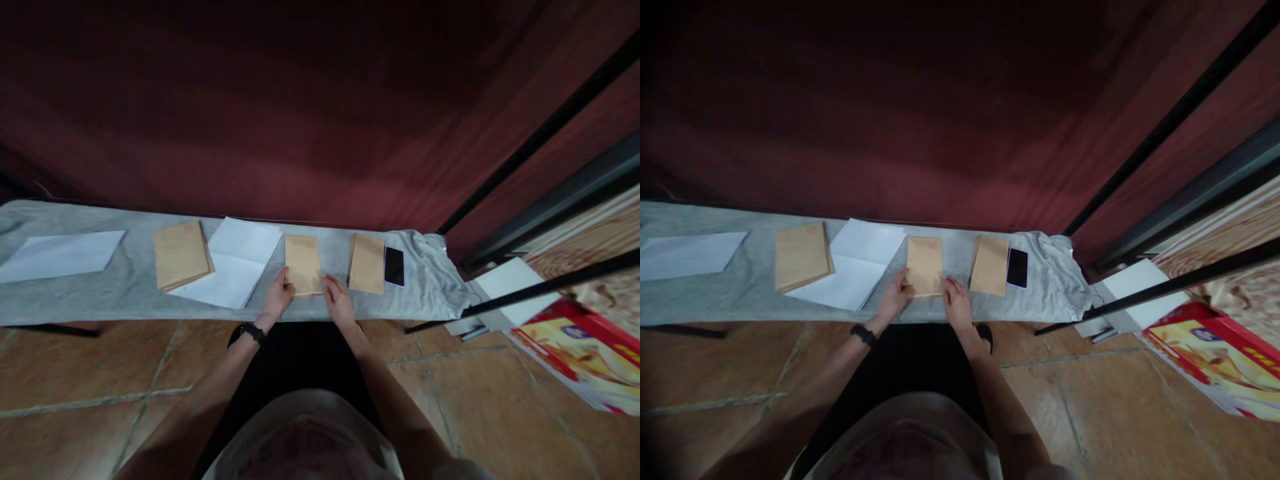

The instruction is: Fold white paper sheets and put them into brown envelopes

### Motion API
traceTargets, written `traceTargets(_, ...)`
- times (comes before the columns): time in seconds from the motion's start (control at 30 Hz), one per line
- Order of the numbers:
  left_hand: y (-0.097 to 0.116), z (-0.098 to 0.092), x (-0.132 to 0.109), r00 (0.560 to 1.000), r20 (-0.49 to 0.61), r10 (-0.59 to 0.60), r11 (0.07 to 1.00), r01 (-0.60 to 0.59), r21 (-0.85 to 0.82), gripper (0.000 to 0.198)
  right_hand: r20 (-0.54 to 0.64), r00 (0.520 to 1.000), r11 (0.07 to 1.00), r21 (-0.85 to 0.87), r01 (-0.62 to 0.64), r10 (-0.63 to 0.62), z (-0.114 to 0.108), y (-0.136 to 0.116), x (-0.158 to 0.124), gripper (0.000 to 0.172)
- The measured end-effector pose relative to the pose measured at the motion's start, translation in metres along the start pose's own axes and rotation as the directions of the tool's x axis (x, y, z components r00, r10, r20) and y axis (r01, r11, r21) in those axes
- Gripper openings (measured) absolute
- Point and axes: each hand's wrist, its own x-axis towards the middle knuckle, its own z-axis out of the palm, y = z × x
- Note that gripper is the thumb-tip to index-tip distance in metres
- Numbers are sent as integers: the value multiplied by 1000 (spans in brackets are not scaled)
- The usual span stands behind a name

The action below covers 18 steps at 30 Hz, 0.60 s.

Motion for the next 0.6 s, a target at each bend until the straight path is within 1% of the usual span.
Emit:
traceTargets(0.07,-2,-2,-1,999,-29,44,983,-38,178,59,78,994,993,-82,83,-76,4,2,4,40)
traceTargets(0.17,-3,-4,-3,980,-70,188,917,-150,369,54,182,976,965,-212,157,-118,11,4,6,39)
traceTargets(0.23,0,-2,0,953,-48,299,864,-249,437,50,212,970,945,-274,177,-120,14,5,5,40)
traceTargets(0.3,5,3,8,930,10,368,817,-329,473,47,211,970,939,-296,177,-117,17,5,4,40)
traceTargets(0.37,12,11,23,917,89,389,780,-379,498,48,201,973,940,-295,172,-114,17,4,4,40)
traceTargets(0.43,19,19,41,916,152,372,763,-395,512,52,198,974,944,-284,165,-110,17,3,5,41)
traceTargets(0.5,23,26,63,916,191,353,765,-400,505,57,204,974,952,-266,153,-99,17,2,6,42)
traceTargets(0.6,24,33,94,906,224,359,783,-423,456,62,206,976,967,-224,122,-76,17,1,7,45)
